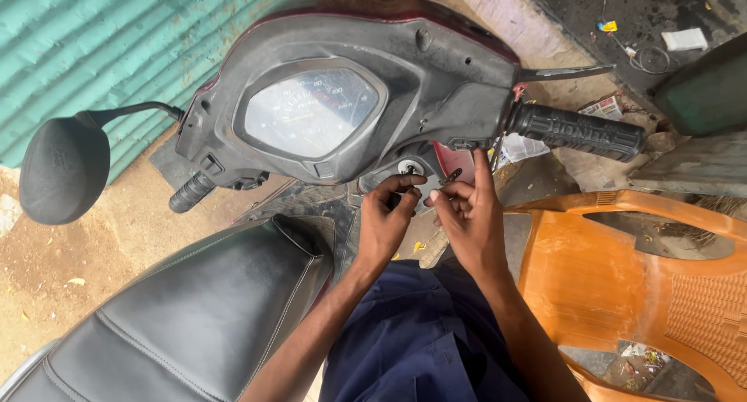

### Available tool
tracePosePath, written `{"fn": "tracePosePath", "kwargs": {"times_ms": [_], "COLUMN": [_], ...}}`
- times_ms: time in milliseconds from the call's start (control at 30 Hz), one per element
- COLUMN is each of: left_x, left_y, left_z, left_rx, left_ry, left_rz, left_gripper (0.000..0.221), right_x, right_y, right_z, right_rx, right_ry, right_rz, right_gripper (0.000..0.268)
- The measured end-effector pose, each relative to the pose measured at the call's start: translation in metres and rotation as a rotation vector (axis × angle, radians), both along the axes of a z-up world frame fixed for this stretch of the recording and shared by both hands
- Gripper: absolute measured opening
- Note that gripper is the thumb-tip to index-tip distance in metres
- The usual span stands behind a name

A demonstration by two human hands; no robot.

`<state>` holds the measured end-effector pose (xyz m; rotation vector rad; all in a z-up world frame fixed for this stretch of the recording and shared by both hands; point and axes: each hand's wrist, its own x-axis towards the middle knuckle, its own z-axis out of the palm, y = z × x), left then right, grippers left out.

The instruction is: Repairing or replacing the ignition switch and wiring on a scooter.

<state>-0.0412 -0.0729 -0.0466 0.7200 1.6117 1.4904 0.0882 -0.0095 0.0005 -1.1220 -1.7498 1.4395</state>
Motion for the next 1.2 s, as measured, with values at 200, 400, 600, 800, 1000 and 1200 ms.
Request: {"fn": "tracePosePath", "kwargs": {"times_ms": [200, 400, 600, 800, 1000, 1200], "left_x": [-0.005, 0.0, 0.008, 0.005, -0.015, -0.022], "left_y": [-0.015, -0.022, -0.021, -0.02, -0.042, -0.115], "left_z": [-0.009, -0.012, -0.021, -0.033, -0.038, -0.095], "left_rx": [-0.038, -0.098, -0.107, -0.071, -0.117, -0.184], "left_ry": [0.006, -0.03, -0.067, -0.103, -0.118, -0.213], "left_rz": [0.036, 0.023, -0.011, 0.008, 0.112, 0.507], "left_gripper": [0.027, 0.026, 0.024, 0.024, 0.023, 0.019], "right_x": [-0.018, -0.015, -0.005, 0.025, 0.042, 0.042], "right_y": [-0.006, -0.001, 0.007, 0.006, -0.009, -0.024], "right_z": [0.007, -0.001, -0.001, -0.016, -0.075, -0.222], "right_rx": [0.313, -0.066, -0.072, -0.048, -0.156, 0.139], "right_ry": [-0.319, 0.123, 0.116, 0.03, -0.279, -0.567], "right_rz": [-0.042, -0.1, -0.101, -0.175, 0.325, 0.839], "right_gripper": [0.094, 0.077, 0.061, 0.036, 0.02, 0.025]}}
